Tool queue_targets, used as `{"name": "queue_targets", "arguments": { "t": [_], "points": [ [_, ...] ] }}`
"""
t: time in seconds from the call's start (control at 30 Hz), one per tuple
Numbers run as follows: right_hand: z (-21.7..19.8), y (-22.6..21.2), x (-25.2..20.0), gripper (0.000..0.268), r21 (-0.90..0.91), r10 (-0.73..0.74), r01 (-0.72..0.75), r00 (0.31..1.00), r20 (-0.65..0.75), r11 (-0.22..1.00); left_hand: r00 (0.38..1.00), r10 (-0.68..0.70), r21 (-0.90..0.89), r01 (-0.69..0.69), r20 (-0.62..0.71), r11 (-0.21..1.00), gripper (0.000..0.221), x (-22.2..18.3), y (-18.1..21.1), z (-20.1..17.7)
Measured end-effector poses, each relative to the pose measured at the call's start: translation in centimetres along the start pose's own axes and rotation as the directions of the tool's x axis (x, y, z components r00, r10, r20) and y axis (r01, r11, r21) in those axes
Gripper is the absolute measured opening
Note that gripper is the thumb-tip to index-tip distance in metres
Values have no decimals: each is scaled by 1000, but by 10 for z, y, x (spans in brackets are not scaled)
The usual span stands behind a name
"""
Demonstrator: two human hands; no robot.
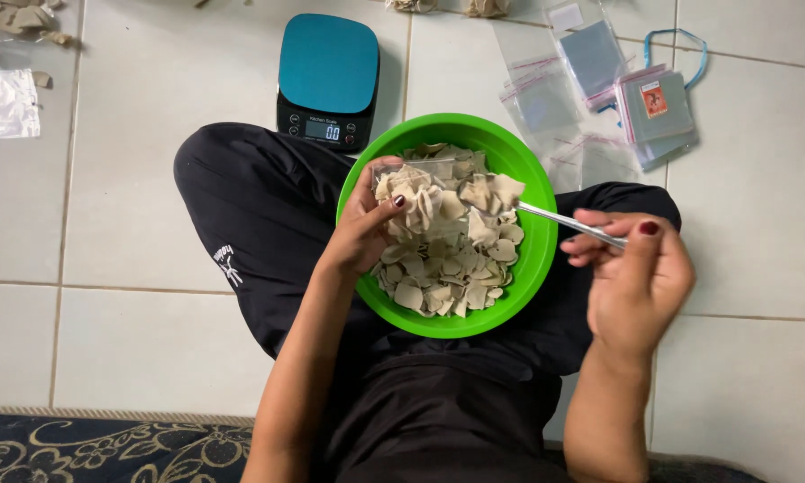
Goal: Packaging dried food chips into small plastic bags and weighing them on a digital scale.
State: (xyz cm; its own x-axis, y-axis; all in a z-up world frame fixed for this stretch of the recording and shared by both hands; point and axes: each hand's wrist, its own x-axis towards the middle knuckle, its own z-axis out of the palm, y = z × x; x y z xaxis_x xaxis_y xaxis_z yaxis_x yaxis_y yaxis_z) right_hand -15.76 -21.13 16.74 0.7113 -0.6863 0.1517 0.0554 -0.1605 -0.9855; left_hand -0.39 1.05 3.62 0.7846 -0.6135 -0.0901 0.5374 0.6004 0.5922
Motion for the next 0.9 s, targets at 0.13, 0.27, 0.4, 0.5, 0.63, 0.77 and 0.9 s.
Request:
{"name": "queue_targets", "arguments": {
  "t": [0.13,0.27,0.4,0.5,0.63,0.77,0.9],
  "points": [
    [34,4,-6,38,77,-167,156,969,183,985,998,36,19,-35,-51,999,71,8,-17,-14],
    [41,-10,-13,41,29,-382,385,900,211,922,998,24,-60,-28,-56,998,75,7,-15,-13],
    [12,1,-18,49,24,-479,479,871,108,877,996,42,-54,-46,-73,998,76,1,-11,-8],
    [-6,4,-26,48,12,-349,356,922,-168,935,996,80,-201,-88,-48,976,85,-3,-5,-5],
    [-14,16,-20,44,20,-263,273,940,-217,962,995,64,-260,-84,-82,962,78,2,-10,-17],
    [-4,44,-15,45,52,-153,160,981,-119,986,996,46,-274,-64,-74,960,80,1,-8,-15],
    [10,77,-14,44,37,-148,147,989,29,989,996,62,-271,-78,-68,959,84,-3,-7,-19]
  ]
}}
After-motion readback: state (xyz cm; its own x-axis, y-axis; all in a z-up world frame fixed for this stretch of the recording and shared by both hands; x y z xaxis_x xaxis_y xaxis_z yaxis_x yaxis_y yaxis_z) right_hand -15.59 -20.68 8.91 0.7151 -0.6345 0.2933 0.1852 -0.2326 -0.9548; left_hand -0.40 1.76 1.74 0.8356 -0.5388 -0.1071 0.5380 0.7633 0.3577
